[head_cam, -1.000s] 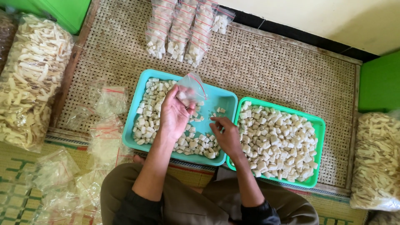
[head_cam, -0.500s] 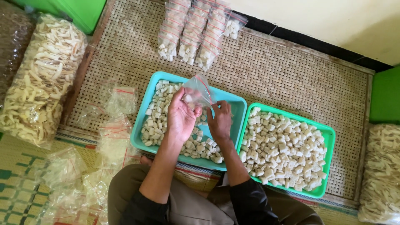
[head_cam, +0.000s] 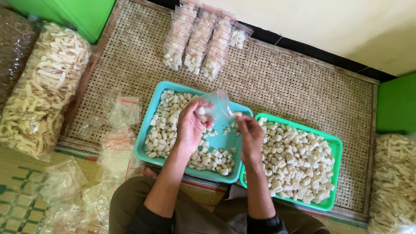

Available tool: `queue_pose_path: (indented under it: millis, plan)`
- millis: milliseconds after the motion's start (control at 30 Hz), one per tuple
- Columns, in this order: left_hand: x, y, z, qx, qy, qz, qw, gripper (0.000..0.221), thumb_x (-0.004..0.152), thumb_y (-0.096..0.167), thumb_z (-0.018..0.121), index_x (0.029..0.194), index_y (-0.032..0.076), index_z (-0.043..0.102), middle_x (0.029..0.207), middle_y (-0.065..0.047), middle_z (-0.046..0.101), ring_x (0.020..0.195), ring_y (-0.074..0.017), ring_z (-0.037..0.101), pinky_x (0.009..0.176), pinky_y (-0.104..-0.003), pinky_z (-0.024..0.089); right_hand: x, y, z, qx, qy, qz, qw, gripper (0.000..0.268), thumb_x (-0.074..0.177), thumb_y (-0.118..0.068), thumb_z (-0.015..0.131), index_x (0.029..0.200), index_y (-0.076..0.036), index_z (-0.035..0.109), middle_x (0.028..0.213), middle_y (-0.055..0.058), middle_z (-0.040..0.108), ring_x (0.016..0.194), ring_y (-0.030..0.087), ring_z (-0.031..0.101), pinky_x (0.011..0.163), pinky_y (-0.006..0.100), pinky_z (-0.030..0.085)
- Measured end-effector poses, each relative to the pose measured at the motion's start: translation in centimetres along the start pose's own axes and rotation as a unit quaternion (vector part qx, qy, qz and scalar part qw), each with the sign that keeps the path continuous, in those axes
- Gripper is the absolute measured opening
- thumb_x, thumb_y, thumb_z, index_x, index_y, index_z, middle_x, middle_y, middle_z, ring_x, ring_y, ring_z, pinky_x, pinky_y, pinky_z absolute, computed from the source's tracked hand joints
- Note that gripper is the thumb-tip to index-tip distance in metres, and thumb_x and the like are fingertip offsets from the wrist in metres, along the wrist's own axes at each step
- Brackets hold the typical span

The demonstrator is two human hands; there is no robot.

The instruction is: The person sits on a woven mat and repeatedly picks small white cubes from two trays, placing them into small clear plastic bags. After filling each bag, the person seals it and sets it aside in a row with previously completed bags.

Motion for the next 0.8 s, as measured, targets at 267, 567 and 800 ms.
queue_pose_path:
  millis: [267,567,800]
  plan:
    - [-1.0,-1.2,3.0,0.043,-0.105,0.019,0.993,0.029,0.102,0.036,0.061,0.103,0.010,0.072,0.099,-0.019,0.077,0.063,-0.0259,0.074,0.056,-0.031,0.054,-2.7,-13.6,-2.9,-0.026,-0.046,-0.160,0.986,0.007,0.097,-0.001,0.071,0.098,0.003,0.066,0.112,0.018,0.064,0.104,0.025,0.066,0.083,0.036,0.058]
    - [-1.7,-1.4,4.1,0.047,-0.142,0.006,0.989,0.028,0.102,0.031,0.060,0.107,0.006,0.071,0.102,-0.019,0.077,0.064,-0.0264,0.075,0.058,-0.032,0.056,-2.5,-13.8,-2.5,-0.175,-0.062,-0.177,0.966,0.013,0.091,-0.007,0.081,0.096,0.001,0.072,0.106,0.015,0.070,0.098,0.024,0.073,0.076,0.034,0.060]
    - [-1.9,-1.5,4.2,0.078,-0.136,0.013,0.988,0.033,0.102,0.034,0.061,0.115,0.005,0.070,0.106,-0.023,0.076,0.065,-0.0284,0.076,0.057,-0.032,0.057,-2.0,-12.9,-0.9,-0.134,-0.137,-0.144,0.971,0.012,0.090,-0.003,0.078,0.100,0.001,0.073,0.109,0.019,0.074,0.100,0.028,0.076,0.074,0.034,0.063]
Point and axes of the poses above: each hand's wrist, its own x-axis towards the middle knuckle, its own z-axis out of the palm, y = z × x, the point moved 7 cm from there along x, towards the middle knuckle
